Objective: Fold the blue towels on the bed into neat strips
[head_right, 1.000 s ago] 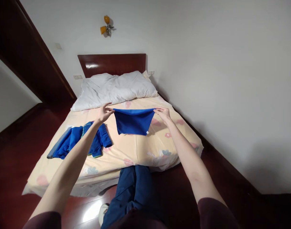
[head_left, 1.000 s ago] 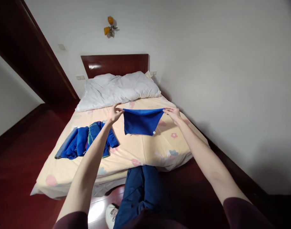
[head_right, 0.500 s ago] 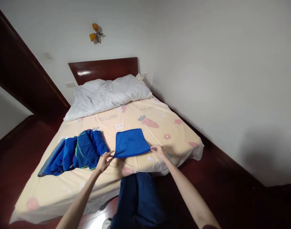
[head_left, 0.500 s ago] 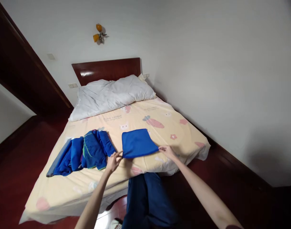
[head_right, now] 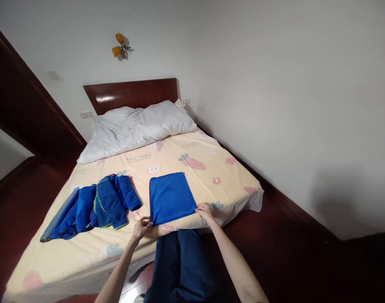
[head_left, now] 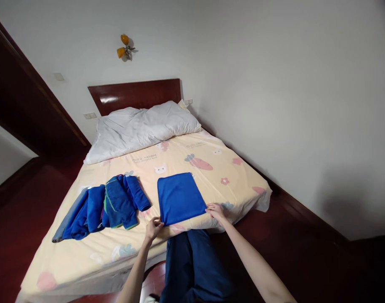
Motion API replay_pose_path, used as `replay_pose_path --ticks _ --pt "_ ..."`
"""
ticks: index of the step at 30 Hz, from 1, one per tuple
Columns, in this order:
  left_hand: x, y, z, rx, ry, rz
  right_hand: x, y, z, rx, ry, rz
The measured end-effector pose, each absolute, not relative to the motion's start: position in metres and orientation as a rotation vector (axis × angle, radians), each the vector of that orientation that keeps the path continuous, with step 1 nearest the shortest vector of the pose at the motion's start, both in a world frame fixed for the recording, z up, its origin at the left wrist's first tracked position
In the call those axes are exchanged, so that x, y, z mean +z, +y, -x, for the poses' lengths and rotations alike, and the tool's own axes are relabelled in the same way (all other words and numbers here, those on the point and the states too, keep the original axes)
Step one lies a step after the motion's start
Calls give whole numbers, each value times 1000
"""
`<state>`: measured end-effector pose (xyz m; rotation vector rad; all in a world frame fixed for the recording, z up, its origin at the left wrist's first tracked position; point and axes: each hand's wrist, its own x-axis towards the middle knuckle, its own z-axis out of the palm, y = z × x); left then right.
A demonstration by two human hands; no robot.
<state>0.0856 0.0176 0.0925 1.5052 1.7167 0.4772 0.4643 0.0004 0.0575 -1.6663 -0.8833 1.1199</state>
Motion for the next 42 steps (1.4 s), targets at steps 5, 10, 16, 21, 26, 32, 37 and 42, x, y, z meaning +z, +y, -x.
replay_pose_path --ticks 5,10,16,21,26,32,37,42 --pt "96 27 -77 393 1678 -1507 67 9 -468 1197 -933 1725" --pt "101 59 -82 392 1618 -1487 74 33 -476 1256 -973 1828" --pt "103 122 -95 415 1648 -1458 76 80 -481 1207 -1052 1866" --pt "86 190 -108 543 1722 -1376 61 143 -478 1199 -988 1847" --pt "63 263 -118 537 1816 -1394 38 224 -464 1151 -906 1797" --pt "30 307 -124 844 1808 -1687 4 291 -466 950 -1162 1650" --pt "18 303 -126 1000 1793 -1738 4 292 -475 904 -1262 1644" --pt "25 305 -128 1016 1812 -1657 13 295 -473 883 -1268 1673"
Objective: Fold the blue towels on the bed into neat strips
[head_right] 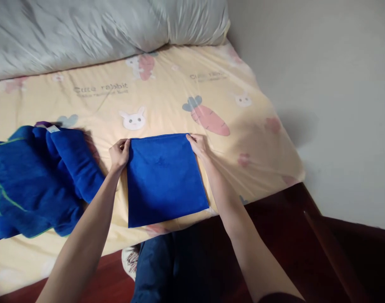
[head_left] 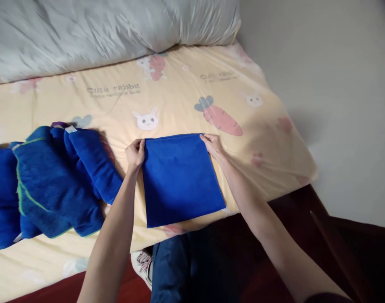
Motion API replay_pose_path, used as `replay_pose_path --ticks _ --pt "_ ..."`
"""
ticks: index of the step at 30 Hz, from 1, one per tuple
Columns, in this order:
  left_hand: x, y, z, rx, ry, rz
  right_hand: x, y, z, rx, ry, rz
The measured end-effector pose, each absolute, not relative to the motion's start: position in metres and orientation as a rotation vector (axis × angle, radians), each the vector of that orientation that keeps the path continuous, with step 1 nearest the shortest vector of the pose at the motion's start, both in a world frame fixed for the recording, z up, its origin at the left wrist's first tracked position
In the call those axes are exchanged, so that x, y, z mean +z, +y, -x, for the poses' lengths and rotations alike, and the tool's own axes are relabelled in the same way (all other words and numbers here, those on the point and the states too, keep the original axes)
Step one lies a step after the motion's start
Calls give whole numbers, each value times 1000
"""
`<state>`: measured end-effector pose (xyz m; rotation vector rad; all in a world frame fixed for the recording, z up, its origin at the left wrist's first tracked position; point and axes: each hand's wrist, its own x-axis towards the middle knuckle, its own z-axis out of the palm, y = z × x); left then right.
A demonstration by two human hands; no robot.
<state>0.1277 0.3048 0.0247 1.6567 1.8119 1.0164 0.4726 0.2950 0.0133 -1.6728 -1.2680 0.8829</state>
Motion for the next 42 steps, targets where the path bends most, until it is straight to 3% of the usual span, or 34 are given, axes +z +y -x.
replay_pose_path --ticks 21,25,28,33,42 --pt "15 312 -129 1135 2097 -1652 13 321 -459 898 -852 2004" --pt "16 311 -128 1127 2032 -1616 39 311 -441 517 -1113 2156" --pt "15 310 -127 1122 1998 -1624 60 281 -414 184 -1535 2008" --pt "16 308 -128 1124 2020 -1708 54 235 -385 317 -2374 1547" --pt "14 311 -129 1122 2046 -1771 26 277 -407 237 -2156 1925"
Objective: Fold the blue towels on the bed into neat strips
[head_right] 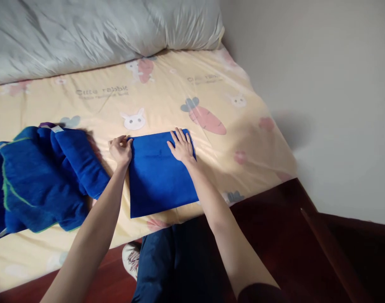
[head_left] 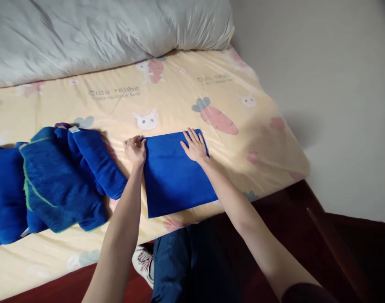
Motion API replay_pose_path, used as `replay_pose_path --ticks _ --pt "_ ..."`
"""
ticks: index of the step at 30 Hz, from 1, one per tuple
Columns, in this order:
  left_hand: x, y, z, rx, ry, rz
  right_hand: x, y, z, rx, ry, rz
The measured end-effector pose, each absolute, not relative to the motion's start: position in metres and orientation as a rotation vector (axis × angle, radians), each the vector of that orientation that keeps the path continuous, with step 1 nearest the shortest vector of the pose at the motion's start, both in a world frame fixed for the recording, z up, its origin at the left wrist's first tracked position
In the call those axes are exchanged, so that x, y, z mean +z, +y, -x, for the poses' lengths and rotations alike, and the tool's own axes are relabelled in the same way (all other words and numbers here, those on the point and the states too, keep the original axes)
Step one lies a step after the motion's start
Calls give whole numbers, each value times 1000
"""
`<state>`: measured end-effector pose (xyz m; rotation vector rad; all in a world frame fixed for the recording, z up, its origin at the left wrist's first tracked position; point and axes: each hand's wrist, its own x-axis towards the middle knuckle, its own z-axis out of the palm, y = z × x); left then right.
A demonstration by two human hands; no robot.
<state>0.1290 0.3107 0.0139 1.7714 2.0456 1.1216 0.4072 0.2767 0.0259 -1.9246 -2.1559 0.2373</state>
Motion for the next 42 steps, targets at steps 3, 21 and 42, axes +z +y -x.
replay_pose_path --ticks 3,21,42 --pt "14 310 -130 1142 2057 -1730 24 282 -415 246 -2101 2006" --pt "71 242 -216 651 1499 -2470 25 274 -419 260 -1989 1976" --pt "45 180 -175 447 1531 -2453 14 278 -423 220 -2013 1957"
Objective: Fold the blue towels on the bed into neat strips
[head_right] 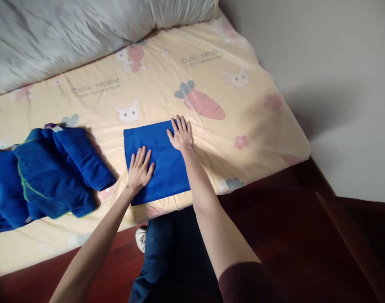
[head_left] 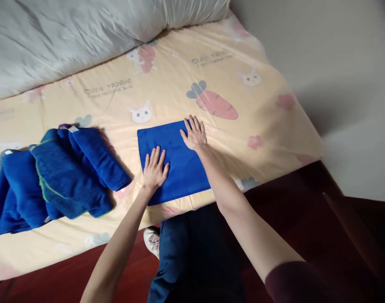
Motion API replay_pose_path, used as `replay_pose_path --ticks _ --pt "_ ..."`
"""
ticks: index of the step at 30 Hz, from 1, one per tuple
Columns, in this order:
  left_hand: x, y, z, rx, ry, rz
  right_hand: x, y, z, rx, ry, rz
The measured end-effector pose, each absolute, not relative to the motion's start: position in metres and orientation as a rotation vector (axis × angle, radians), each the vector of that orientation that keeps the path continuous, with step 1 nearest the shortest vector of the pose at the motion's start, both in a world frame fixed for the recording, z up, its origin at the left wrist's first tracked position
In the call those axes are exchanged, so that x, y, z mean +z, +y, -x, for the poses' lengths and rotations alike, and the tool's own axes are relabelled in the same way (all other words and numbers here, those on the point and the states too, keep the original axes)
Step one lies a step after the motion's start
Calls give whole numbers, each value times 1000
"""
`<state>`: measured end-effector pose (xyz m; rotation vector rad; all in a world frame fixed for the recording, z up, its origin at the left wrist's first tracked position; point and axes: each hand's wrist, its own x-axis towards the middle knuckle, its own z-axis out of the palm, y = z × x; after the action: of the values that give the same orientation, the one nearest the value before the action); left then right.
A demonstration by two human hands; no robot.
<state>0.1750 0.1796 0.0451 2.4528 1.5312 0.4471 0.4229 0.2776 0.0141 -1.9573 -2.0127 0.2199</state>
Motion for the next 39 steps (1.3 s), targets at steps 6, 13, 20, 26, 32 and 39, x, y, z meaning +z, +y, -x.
replay_pose_path --ticks 6,13,20,26,32,39 --pt "37 126 -102 472 1690 -2312 6 279 -425 222 -2029 1961" --pt "27 117 -92 584 1713 -2238 33 277 -422 382 -1972 2098" --pt "27 116 -91 604 1695 -2230 53 156 -392 303 -2346 1651" --pt "28 114 -84 646 1678 -2238 38 74 -440 255 -2052 1852" --pt "55 92 -106 722 1712 -2201 46 30 -444 168 -1848 1839" --pt "62 26 -155 472 1284 -2508 53 1 -424 308 -2323 1476"
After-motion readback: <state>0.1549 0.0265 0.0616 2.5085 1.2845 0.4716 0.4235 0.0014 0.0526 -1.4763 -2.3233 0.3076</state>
